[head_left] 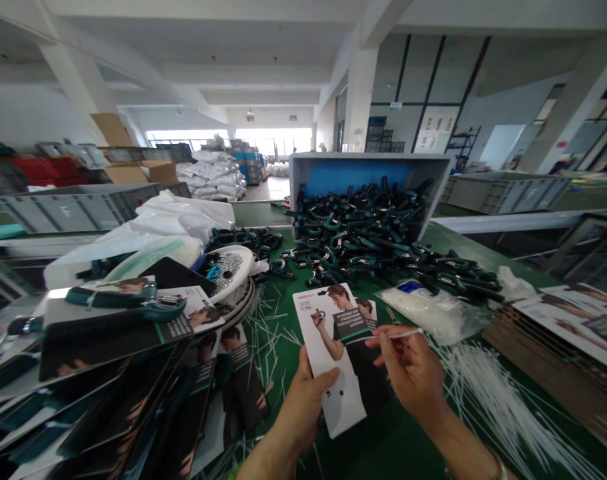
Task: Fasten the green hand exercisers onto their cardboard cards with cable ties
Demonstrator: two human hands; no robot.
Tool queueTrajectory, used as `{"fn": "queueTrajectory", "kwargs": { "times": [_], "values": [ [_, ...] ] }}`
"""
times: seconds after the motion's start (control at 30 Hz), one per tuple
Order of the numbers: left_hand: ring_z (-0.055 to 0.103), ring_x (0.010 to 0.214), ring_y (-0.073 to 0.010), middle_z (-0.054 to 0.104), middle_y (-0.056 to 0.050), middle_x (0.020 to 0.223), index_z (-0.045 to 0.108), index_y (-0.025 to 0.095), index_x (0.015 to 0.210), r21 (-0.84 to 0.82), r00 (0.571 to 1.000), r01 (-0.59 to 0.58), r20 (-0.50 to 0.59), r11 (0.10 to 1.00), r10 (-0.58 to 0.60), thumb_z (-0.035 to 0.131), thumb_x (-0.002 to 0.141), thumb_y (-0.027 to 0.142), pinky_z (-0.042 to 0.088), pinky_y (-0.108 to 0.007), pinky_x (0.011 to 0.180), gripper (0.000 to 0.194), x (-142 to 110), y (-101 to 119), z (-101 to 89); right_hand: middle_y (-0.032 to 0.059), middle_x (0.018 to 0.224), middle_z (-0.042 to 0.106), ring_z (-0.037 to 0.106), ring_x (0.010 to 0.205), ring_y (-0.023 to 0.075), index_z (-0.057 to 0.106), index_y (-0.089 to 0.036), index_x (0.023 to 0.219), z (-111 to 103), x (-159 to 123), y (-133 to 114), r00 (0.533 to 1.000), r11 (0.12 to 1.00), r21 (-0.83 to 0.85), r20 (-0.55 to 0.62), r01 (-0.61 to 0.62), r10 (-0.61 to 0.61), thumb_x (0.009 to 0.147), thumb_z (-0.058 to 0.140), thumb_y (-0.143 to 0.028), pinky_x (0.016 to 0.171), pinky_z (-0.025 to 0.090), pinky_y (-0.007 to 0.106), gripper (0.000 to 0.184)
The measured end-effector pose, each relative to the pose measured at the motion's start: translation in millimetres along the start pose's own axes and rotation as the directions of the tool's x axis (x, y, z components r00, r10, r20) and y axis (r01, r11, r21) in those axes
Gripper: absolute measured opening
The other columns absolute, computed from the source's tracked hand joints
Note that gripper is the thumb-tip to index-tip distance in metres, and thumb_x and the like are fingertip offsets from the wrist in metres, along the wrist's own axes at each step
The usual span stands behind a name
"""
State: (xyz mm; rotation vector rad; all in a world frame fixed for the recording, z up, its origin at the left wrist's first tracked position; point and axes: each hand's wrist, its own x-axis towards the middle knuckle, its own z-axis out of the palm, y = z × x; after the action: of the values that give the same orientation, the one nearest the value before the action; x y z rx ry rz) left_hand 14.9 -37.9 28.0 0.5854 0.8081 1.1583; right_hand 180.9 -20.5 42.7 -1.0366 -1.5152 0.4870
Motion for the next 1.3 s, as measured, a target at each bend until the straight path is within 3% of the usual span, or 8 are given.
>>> {"fn": "queueTrajectory", "kwargs": {
  "times": [0.2, 0.37, 0.7, 0.93, 1.13, 1.3],
  "values": [
    [0.063, 0.082, -0.0198, 0.065, -0.006, 0.101, 0.030, 0.025, 0.126, -0.011, 1.000, -0.001, -0.015, 1.000, 0.000, 0.060, 0.068, 0.009, 0.046, -0.033, 0.076, 0.067, -0.1, -0.8, -0.5, 0.0072, 0.093, 0.058, 0.065, 0.072, 0.0149, 0.047, -0.019, 0.092, 1.4, -5.4, -6.5, 0.997, 1.000, 0.010, 0.066, 0.027, -0.028, 0.087, 0.047, -0.022, 0.047, 0.056, 0.021, 0.005],
    [0.063, 0.072, -0.0176, 0.066, -0.006, 0.095, 0.031, 0.024, 0.125, -0.048, 0.999, 0.021, -0.025, 0.999, -0.022, 0.060, 0.068, 0.010, 0.047, -0.032, 0.071, 0.065, -0.6, 0.3, 0.9, 0.0062, 0.095, 0.057, 0.065, 0.074, 0.0139, 0.046, -0.020, 0.093, 2.4, -11.4, -7.5, 0.978, 0.988, -0.044, 0.154, 0.147, -0.138, 0.086, 0.048, -0.016, 0.052, 0.056, 0.021, 0.009],
    [0.063, 0.074, -0.0194, 0.066, -0.006, 0.094, 0.035, 0.024, 0.123, -0.052, 0.999, 0.023, -0.022, 0.998, -0.024, 0.062, 0.068, 0.014, 0.048, -0.033, 0.069, 0.062, -0.2, -0.3, -0.3, 0.0046, 0.090, 0.057, 0.064, 0.071, 0.0125, 0.044, -0.022, 0.092, 1.6, -18.3, -16.4, 0.962, 0.992, 0.026, 0.243, 0.126, -0.129, 0.087, 0.045, -0.015, 0.051, 0.055, 0.020, 0.008],
    [0.063, 0.073, -0.0180, 0.067, -0.006, 0.096, 0.038, 0.024, 0.123, -0.025, 1.000, 0.012, 0.014, 1.000, -0.012, 0.064, 0.066, 0.014, 0.046, -0.030, 0.071, 0.063, -5.4, 0.0, -0.6, 0.0054, 0.093, 0.057, 0.063, 0.072, 0.0135, 0.045, -0.022, 0.092, 1.2, -13.1, -8.7, 0.979, 0.997, 0.052, 0.196, 0.049, -0.058, 0.087, 0.047, -0.020, 0.050, 0.054, 0.022, 0.006],
    [0.062, 0.063, -0.0178, 0.068, -0.005, 0.083, 0.043, 0.020, 0.122, -0.030, 0.996, 0.086, -0.036, 0.996, -0.087, 0.063, 0.064, 0.015, 0.045, -0.030, 0.064, 0.062, -8.4, 0.1, 11.4, 0.0037, 0.084, 0.059, 0.061, 0.065, 0.0128, 0.048, -0.021, 0.086, 11.2, -14.3, 4.8, 0.974, 0.977, 0.137, 0.178, -0.165, 0.139, 0.086, 0.050, -0.030, 0.045, 0.049, 0.020, 0.010],
    [0.063, 0.070, -0.0193, 0.068, -0.005, 0.083, 0.052, 0.018, 0.112, -0.027, 0.994, 0.072, -0.076, 0.997, -0.074, 0.069, 0.058, 0.015, 0.044, -0.029, 0.066, 0.057, -3.4, -6.2, 14.0, 0.0033, 0.080, 0.058, 0.061, 0.066, 0.0135, 0.050, -0.019, 0.081, 12.7, -15.9, 12.3, 0.974, 0.973, 0.136, 0.151, -0.188, 0.168, 0.084, 0.053, -0.031, 0.061, 0.053, 0.026, 0.013]
  ]
}}
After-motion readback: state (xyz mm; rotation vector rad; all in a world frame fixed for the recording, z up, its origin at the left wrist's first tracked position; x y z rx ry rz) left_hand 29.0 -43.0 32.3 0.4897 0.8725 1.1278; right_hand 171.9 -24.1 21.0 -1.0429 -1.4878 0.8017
